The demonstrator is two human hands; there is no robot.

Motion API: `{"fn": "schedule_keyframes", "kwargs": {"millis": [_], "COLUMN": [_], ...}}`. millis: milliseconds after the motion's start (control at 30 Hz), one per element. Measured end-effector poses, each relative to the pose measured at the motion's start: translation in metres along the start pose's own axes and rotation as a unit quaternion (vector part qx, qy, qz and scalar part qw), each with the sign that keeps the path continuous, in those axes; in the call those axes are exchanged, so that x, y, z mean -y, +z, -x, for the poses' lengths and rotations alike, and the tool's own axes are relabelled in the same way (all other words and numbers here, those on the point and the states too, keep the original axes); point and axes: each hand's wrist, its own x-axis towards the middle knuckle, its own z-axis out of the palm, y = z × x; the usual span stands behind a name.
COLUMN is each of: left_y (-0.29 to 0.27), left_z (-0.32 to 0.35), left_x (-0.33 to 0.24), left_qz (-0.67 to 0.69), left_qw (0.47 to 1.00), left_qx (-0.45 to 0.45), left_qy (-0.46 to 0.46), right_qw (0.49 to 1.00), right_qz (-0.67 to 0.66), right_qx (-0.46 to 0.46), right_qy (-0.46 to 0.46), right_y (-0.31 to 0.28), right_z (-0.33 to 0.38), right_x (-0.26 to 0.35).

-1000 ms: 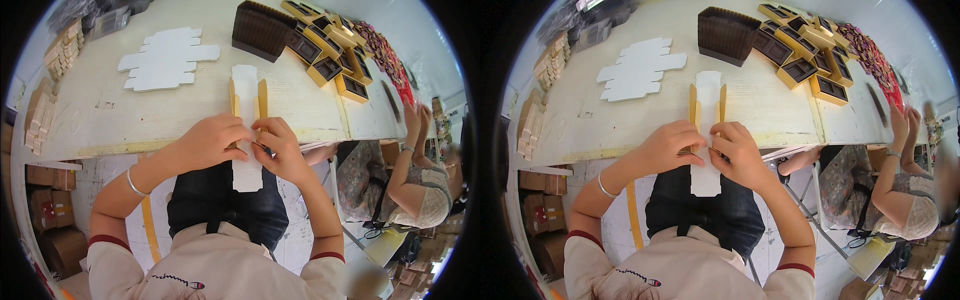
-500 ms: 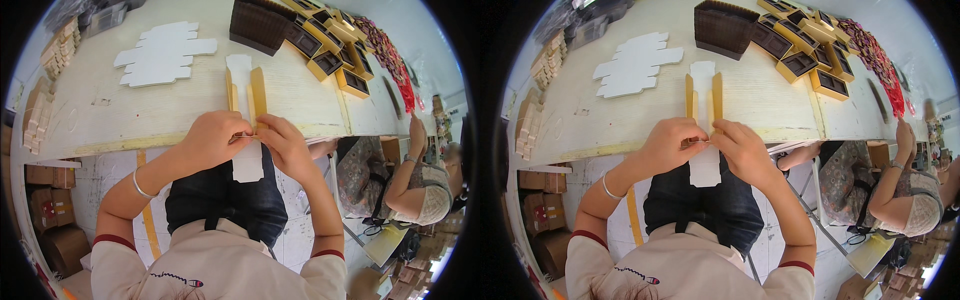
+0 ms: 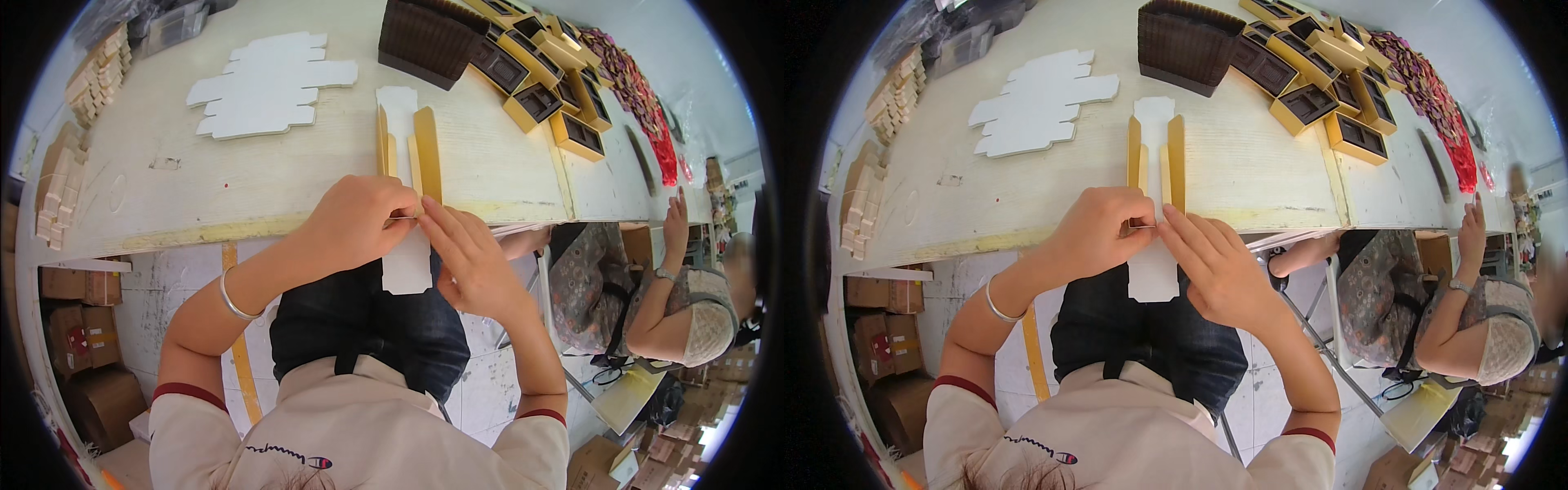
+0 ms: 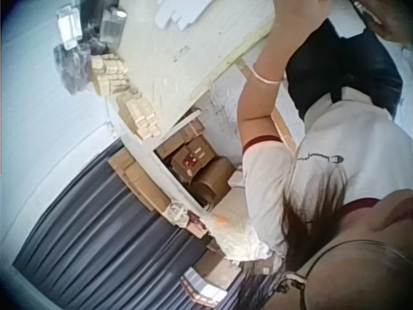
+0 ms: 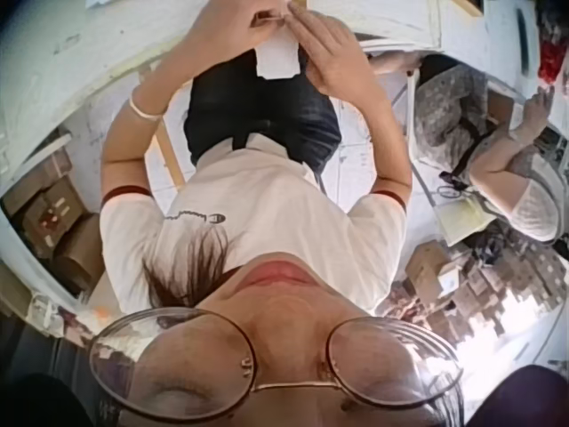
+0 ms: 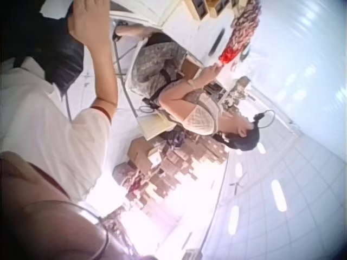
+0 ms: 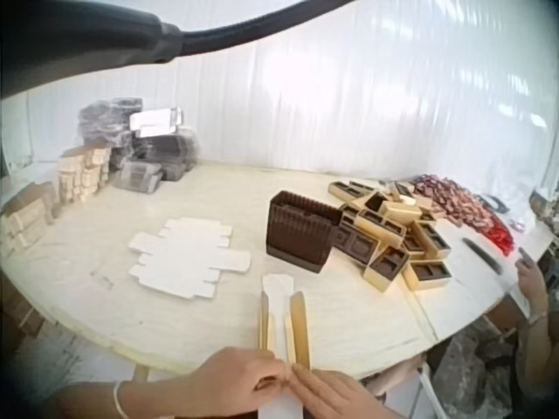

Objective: The person folds flat white cardboard pieces into small rectangular boxes and inserts dark brown inserts into each box. The person repeats this process multiple times, stacking completed boxes on the table.

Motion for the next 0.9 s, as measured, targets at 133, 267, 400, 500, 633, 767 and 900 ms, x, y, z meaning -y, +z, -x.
{"fn": "schedule_keyframes", "kwargs": {"millis": [133, 267, 400, 500, 633, 767, 900], "left_y": [-0.001, -0.028, -0.031, -0.019, 0.0, 0.002, 0.006], "left_z": [-0.001, -0.005, -0.003, 0.005, 0.007, 0.003, 0.004], "left_x": [0.001, -0.003, 0.005, 0.01, 0.005, 0.01, 0.004], "left_qz": [0.056, 0.233, 0.315, 0.244, 0.171, 0.081, 0.066], "left_qw": [0.998, 0.95, 0.924, 0.953, 0.983, 0.995, 0.994], "left_qx": [0.023, 0.149, 0.174, 0.102, -0.045, -0.063, -0.086], "left_qy": [-0.027, -0.144, -0.131, -0.148, -0.051, 0.014, 0.006], "right_qw": [0.996, 0.986, 0.868, 0.862, 0.847, 0.932, 0.975], "right_qz": [0.059, -0.105, -0.41, -0.42, -0.433, -0.201, 0.002], "right_qx": [-0.06, -0.128, -0.203, -0.214, -0.211, -0.192, -0.2], "right_qy": [-0.018, 0.021, 0.192, 0.188, 0.223, 0.231, 0.098], "right_y": [0.015, 0.025, 0.043, 0.046, 0.036, 0.032, 0.032], "right_z": [0.003, -0.011, -0.014, -0.018, -0.029, -0.027, -0.03], "right_x": [0.002, -0.008, -0.014, -0.017, -0.008, 0.002, 0.005]}}
